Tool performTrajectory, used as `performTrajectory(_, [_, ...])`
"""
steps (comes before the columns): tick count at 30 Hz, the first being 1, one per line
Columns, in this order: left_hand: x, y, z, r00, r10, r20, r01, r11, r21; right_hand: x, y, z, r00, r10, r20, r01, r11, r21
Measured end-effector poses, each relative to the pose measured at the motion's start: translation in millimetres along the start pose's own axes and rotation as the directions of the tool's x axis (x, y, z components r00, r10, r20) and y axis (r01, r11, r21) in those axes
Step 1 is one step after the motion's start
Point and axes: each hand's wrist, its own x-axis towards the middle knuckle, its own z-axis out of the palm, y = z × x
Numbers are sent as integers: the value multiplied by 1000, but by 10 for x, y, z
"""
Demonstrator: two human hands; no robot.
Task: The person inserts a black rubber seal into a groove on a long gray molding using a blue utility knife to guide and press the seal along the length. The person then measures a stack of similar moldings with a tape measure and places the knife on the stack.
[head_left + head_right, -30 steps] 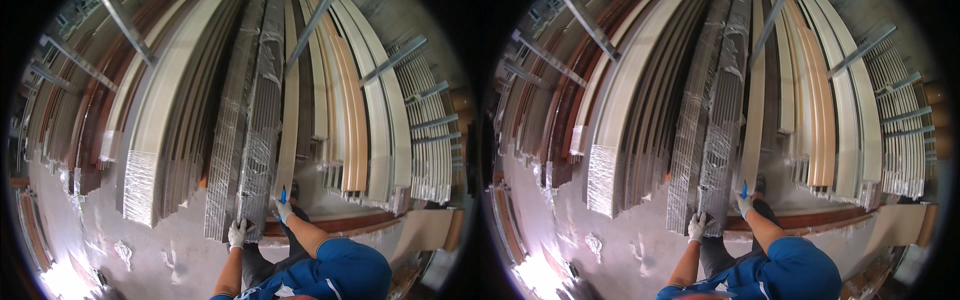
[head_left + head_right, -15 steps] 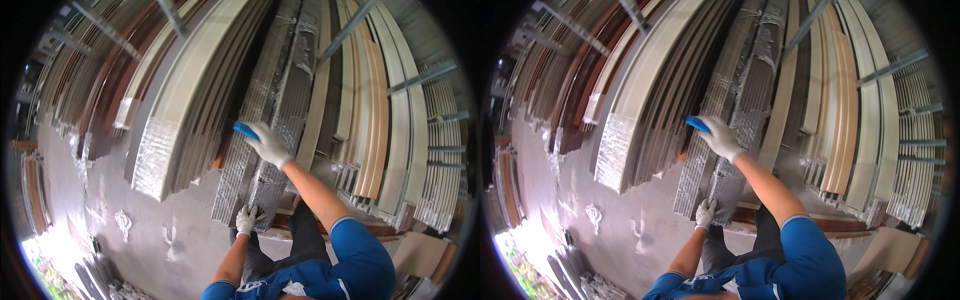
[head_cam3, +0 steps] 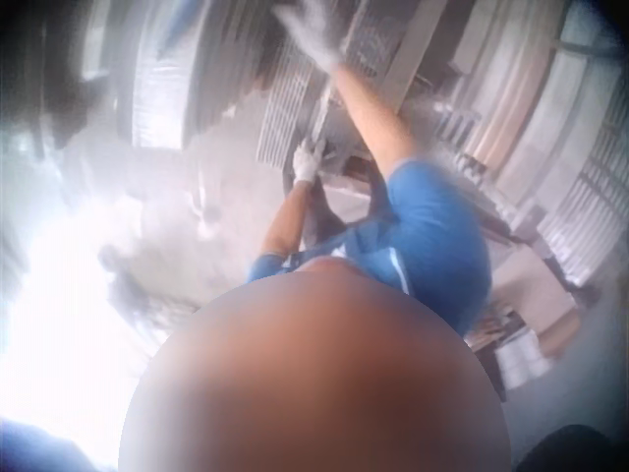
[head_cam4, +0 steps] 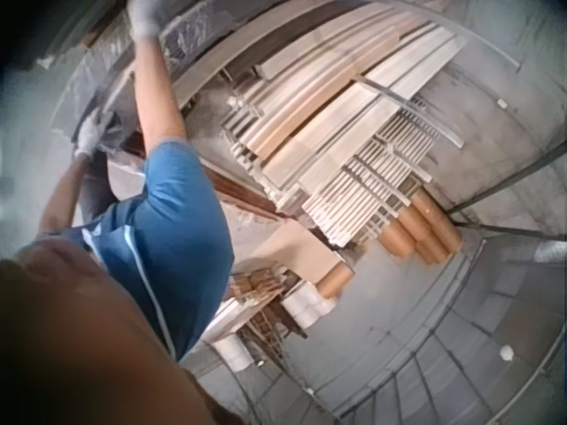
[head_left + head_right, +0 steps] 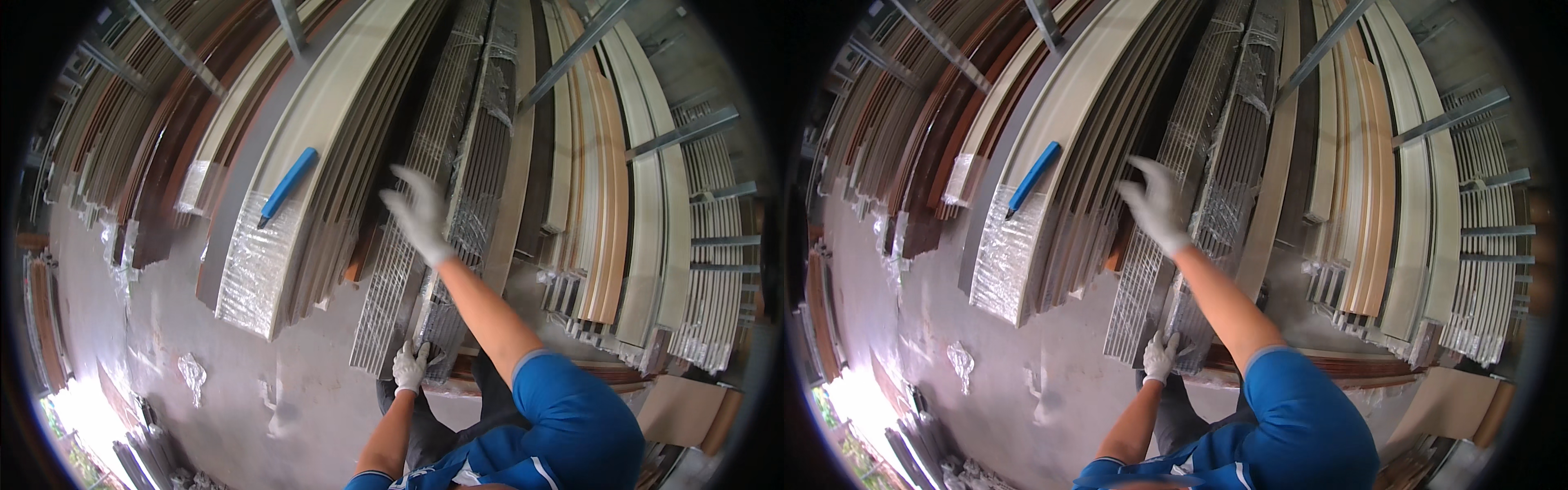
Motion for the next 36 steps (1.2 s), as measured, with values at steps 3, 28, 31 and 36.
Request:
performTrajectory(3, [34,5,2,1000,-4,25,4,1000,-10,-1291,950,-889,614,745,-260,-696,666,268])
performTrajectory(28, [-24,108,80,980,126,-152,-111,989,99,-3471,2209,-467,-78,690,720,-696,-554,456])
performTrajectory(31, [-42,64,158,962,175,-208,-157,983,99,-3619,2306,-313,-66,635,770,-689,-587,425])
performTrajectory(36, [-43,104,275,915,245,-322,-190,963,193,-3847,2280,-167,-17,581,814,-628,-639,443])
